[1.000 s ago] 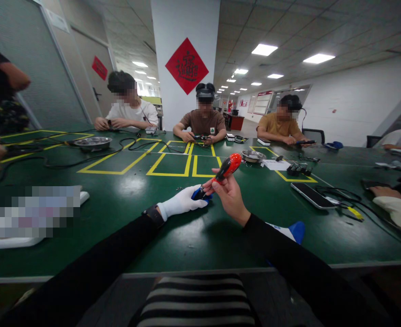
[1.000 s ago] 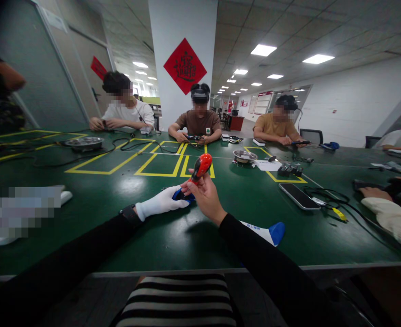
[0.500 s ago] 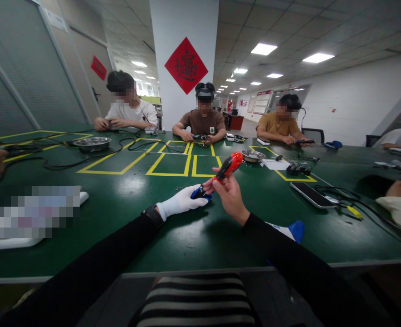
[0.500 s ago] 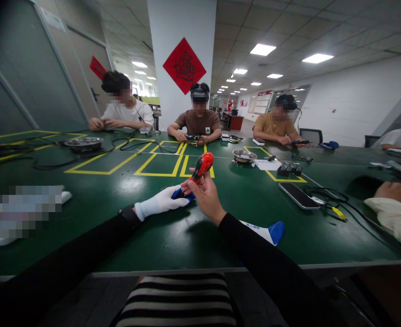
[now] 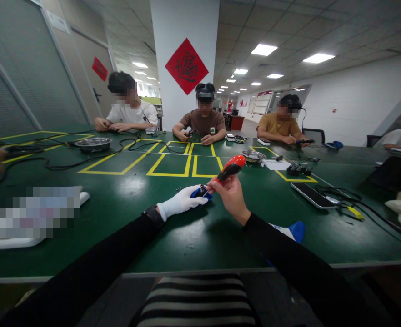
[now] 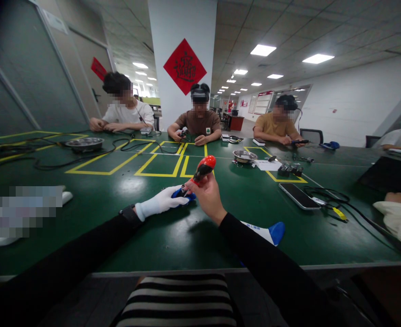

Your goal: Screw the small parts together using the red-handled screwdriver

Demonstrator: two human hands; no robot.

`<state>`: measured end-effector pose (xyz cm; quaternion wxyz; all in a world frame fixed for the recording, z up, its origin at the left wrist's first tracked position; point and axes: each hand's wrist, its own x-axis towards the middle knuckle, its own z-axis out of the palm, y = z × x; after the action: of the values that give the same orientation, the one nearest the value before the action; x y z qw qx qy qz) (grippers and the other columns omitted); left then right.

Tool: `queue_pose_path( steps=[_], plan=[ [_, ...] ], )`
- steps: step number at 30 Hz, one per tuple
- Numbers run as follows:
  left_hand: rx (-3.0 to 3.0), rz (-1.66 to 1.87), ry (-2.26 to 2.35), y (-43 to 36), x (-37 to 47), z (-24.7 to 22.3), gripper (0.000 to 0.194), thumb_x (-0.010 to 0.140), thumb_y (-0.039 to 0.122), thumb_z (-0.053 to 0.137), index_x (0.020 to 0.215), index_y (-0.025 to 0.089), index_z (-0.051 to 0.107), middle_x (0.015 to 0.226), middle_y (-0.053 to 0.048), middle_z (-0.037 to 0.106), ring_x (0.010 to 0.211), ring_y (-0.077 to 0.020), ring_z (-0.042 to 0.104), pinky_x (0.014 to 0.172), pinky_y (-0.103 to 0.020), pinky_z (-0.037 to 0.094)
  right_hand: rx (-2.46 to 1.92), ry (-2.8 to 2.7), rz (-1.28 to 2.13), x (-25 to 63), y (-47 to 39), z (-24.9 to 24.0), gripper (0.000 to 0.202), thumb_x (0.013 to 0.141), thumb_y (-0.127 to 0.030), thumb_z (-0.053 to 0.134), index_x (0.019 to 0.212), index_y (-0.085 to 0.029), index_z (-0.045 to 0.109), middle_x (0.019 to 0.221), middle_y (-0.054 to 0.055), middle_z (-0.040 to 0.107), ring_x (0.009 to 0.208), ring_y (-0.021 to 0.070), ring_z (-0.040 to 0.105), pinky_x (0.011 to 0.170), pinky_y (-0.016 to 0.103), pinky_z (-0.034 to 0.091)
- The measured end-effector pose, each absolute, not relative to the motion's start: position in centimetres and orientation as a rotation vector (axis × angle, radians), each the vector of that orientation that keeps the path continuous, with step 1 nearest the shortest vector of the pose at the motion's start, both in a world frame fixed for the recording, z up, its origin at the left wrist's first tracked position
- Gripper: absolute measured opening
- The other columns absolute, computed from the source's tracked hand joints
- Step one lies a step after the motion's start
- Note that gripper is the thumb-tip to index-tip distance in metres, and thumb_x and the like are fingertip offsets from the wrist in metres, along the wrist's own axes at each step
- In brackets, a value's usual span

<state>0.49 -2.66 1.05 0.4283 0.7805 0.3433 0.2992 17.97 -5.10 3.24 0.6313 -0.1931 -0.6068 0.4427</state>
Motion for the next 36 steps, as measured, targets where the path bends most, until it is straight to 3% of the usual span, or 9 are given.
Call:
queue_pose_path(
  steps=[2,6,9,14,20,26,31,36],
  plan=[
    [1.947,0.747,0.844,-2.7,0.5,1.2,0.035,0.08,0.04,0.062,0.105,0.015,0.06,0.079,0.001,0.06,0.061,-0.0112,0.049,0.058,-0.023,0.041,-0.461,-1.363,0.996,17.9,-5.2,3.3,0.033,0.076,-0.029,0.076,0.095,-0.024,0.05,0.074,-0.004,0.066,0.062,0.0129,0.065,0.06,0.026,0.055],
    [1.981,0.746,0.871,-2.6,0.4,0.9,0.04,0.082,0.043,0.061,0.11,0.015,0.06,0.085,-0.001,0.064,0.062,-0.0118,0.053,0.059,-0.024,0.044,-0.452,-1.285,0.93,18.1,-5.3,3.5,0.021,0.086,-0.037,0.064,0.091,-0.022,0.05,0.073,-0.003,0.065,0.062,0.0125,0.065,0.056,0.025,0.054],
    [2.008,0.763,0.836,-2.4,0.4,0.5,0.044,0.082,0.042,0.063,0.117,0.016,0.059,0.1,-0.006,0.068,0.078,-0.0163,0.062,0.071,-0.029,0.051,-0.423,-1.146,0.84,18.5,-4.9,3.6,0.018,0.091,-0.039,0.056,0.092,-0.022,0.049,0.07,-0.003,0.065,0.061,0.0126,0.065,0.053,0.023,0.053],
    [2.216,0.99,0.895,-2.2,0.4,0.1,0.078,0.064,0.04,0.08,0.134,0.02,0.051,0.13,-0.011,0.059,0.118,-0.0287,0.056,0.103,-0.041,0.043,-0.464,-0.924,0.857,19.2,-3.8,3.5,0.023,0.089,-0.044,0.056,0.089,-0.022,0.048,0.062,-0.004,0.063,0.052,0.013,0.062,0.045,0.022,0.049],
    [2.296,1.091,1.176,-2.0,0.1,0.0,0.106,0.06,0.045,0.081,0.149,0.023,0.029,0.133,-0.011,0.057,0.115,-0.0303,0.058,0.101,-0.044,0.045,-0.559,-0.71,1.046,19.9,-2.9,3.3,0.03,0.087,-0.05,0.054,0.082,-0.022,0.047,0.054,-0.004,0.06,0.047,0.0123,0.059,0.04,0.019,0.043],
    [2.339,1.064,1.13,-2.1,0.0,0.0,0.09,0.073,0.039,0.07,0.151,0.021,0.026,0.142,-0.01,0.05,0.126,-0.0278,0.052,0.108,-0.04,0.04,-0.672,-0.464,1.32,21.2,-1.3,2.5,0.03,0.093,-0.045,0.045,0.075,-0.02,0.049,0.054,-0.002,0.059,0.047,0.0108,0.059,0.041,0.018,0.042],
    [2.359,1.078,1.211,-2.1,0.0,0.1,0.098,0.07,0.048,0.072,0.151,0.018,0.024,0.14,-0.014,0.052,0.125,-0.0313,0.053,0.106,-0.044,0.041,-0.707,-0.325,1.422,21.8,-0.5,1.9,0.042,0.094,-0.051,0.037,0.068,-0.019,0.047,0.053,-0.002,0.056,0.042,0.0081,0.054,0.04,0.017,0.042],
    [2.389,1.069,1.16,-1.6,0.0,-0.1,0.097,0.074,0.045,0.07,0.152,0.018,0.02,0.137,-0.015,0.054,0.12,-0.0295,0.056,0.105,-0.043,0.042,-0.696,-0.358,1.482,21.9,-0.4,2.0,0.046,0.094,-0.053,0.035,0.064,-0.019,0.045,0.047,-0.005,0.047,0.036,0.0068,0.044,0.034,0.016,0.034]
  ],
)
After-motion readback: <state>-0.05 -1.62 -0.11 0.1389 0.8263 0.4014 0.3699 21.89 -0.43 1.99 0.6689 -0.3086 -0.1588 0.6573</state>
